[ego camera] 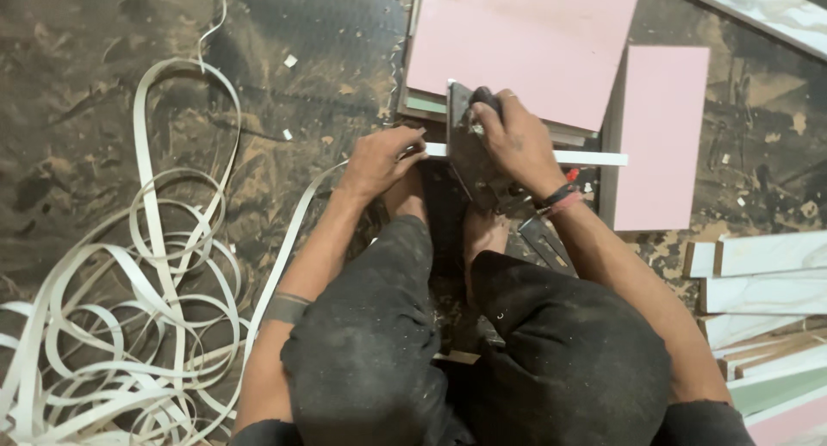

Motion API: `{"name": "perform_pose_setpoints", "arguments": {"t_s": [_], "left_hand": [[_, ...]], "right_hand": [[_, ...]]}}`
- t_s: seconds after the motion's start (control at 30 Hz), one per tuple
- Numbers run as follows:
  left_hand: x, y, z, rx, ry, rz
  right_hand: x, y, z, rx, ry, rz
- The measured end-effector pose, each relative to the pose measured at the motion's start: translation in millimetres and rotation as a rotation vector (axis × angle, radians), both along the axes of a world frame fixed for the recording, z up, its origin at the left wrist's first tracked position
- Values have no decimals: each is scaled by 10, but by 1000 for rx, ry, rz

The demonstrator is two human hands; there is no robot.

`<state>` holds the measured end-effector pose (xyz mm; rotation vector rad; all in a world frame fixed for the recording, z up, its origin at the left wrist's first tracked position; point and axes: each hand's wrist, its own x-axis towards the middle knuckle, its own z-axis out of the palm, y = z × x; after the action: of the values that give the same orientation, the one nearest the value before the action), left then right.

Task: The person sits on the floor and applies white edge banding tape to the edges of laminated boards, pressing the tape with a hand iron to glue it, then aligns and presses the tape by hand and turns the boards to work other edges.

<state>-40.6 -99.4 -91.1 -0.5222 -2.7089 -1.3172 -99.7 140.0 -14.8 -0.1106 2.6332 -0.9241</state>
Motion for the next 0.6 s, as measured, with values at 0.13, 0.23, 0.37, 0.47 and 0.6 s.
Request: {"name": "perform_pose_setpoints", "arguments": {"t_s": [0.13,0.23,0.37,0.47,0.6], "left_hand": [[30,-43,-55,-107,-20,22],[26,-53,-59,-136,48,28],[18,-13,-5,-254,12,48],[21,33,87,-292,-10,74],[-8,75,267,-292,-5,82]], "right_hand": [[-35,95,3,-36,-97,-46],[-35,400,-7,-43,-52,-66],[-19,1031,36,-20,-32,-151],[-3,1553,75,27,97,-137],[41,2005,48,53,138,-281]]}}
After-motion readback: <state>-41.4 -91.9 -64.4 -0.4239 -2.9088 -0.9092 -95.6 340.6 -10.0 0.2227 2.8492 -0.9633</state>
